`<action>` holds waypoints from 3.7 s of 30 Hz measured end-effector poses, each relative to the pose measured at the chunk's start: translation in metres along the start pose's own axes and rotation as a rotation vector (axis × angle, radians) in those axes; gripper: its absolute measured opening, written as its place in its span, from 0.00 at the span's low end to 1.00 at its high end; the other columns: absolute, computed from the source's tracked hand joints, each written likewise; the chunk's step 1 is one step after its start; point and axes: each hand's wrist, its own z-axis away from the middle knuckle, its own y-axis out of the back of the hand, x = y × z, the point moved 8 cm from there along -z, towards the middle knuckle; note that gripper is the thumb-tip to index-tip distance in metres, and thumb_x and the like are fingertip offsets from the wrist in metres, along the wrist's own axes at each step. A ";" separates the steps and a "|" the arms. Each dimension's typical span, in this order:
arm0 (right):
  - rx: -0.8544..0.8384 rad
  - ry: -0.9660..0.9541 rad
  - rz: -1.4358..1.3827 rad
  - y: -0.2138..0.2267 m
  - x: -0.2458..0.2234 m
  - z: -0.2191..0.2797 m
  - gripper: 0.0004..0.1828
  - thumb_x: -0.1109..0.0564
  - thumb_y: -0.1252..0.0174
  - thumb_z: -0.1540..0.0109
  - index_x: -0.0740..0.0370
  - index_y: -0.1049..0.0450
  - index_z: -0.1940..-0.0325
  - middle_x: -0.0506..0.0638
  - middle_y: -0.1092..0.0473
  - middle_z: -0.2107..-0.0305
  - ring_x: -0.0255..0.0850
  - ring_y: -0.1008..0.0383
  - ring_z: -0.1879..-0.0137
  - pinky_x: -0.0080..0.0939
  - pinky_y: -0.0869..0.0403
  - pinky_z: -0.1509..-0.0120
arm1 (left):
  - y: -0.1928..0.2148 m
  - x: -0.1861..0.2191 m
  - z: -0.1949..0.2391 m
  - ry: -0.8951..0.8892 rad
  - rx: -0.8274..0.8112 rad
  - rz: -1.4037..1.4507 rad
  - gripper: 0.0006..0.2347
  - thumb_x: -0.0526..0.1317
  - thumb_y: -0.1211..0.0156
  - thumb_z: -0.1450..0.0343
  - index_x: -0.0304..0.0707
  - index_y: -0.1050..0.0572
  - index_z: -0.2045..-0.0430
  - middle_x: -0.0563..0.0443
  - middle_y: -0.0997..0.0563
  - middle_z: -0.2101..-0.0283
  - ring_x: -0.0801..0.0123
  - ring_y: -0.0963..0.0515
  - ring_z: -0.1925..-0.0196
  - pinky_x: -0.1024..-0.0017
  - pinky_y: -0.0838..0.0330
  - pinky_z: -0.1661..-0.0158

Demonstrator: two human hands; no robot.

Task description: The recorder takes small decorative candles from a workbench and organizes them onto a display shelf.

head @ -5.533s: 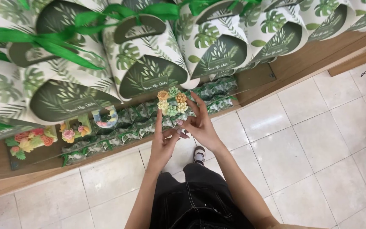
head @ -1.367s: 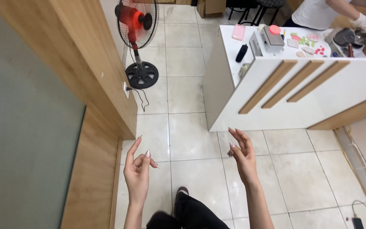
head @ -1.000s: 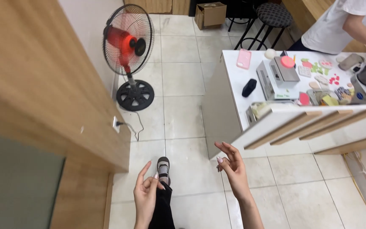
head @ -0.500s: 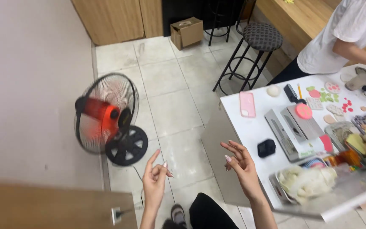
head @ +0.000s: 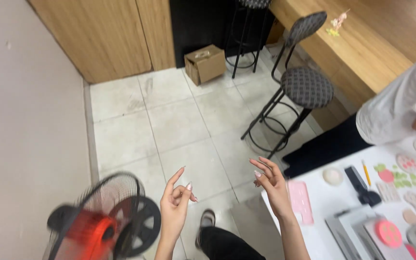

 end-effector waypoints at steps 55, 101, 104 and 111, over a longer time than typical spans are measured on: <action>0.654 0.107 -0.127 0.283 -0.069 -1.001 0.24 0.62 0.42 0.35 0.63 0.34 0.35 0.53 0.24 0.46 0.32 0.30 0.58 0.35 0.29 0.51 | -0.624 -0.171 -1.031 0.345 -0.938 -0.171 0.20 0.31 0.42 0.28 0.35 0.28 0.39 0.56 0.24 0.76 0.79 0.22 0.69 0.84 0.30 0.63; 0.569 -0.218 0.716 0.750 0.041 -1.105 0.32 0.57 0.29 0.46 0.54 0.30 0.39 0.50 0.21 0.55 0.52 0.21 0.47 0.49 0.23 0.48 | -1.092 -0.353 -1.021 0.338 -1.008 -0.636 0.17 0.40 0.41 0.26 0.36 0.28 0.43 0.44 0.22 0.40 0.60 0.24 0.35 0.66 0.30 0.39; 0.597 -0.161 0.684 0.750 0.044 -1.102 0.30 0.57 0.29 0.45 0.55 0.30 0.39 0.50 0.21 0.56 0.51 0.20 0.48 0.48 0.22 0.49 | -1.069 -0.366 -1.016 0.622 -0.893 -0.609 0.18 0.39 0.44 0.27 0.39 0.30 0.41 0.49 0.25 0.38 0.66 0.24 0.36 0.64 0.24 0.48; 0.568 0.124 0.685 0.753 0.042 -1.105 0.23 0.61 0.28 0.44 0.56 0.29 0.48 0.57 0.25 0.44 0.51 0.20 0.45 0.44 0.20 0.44 | -1.043 -0.368 -1.019 0.639 -0.838 -0.436 0.18 0.39 0.46 0.25 0.37 0.30 0.40 0.48 0.22 0.37 0.68 0.25 0.35 0.72 0.33 0.40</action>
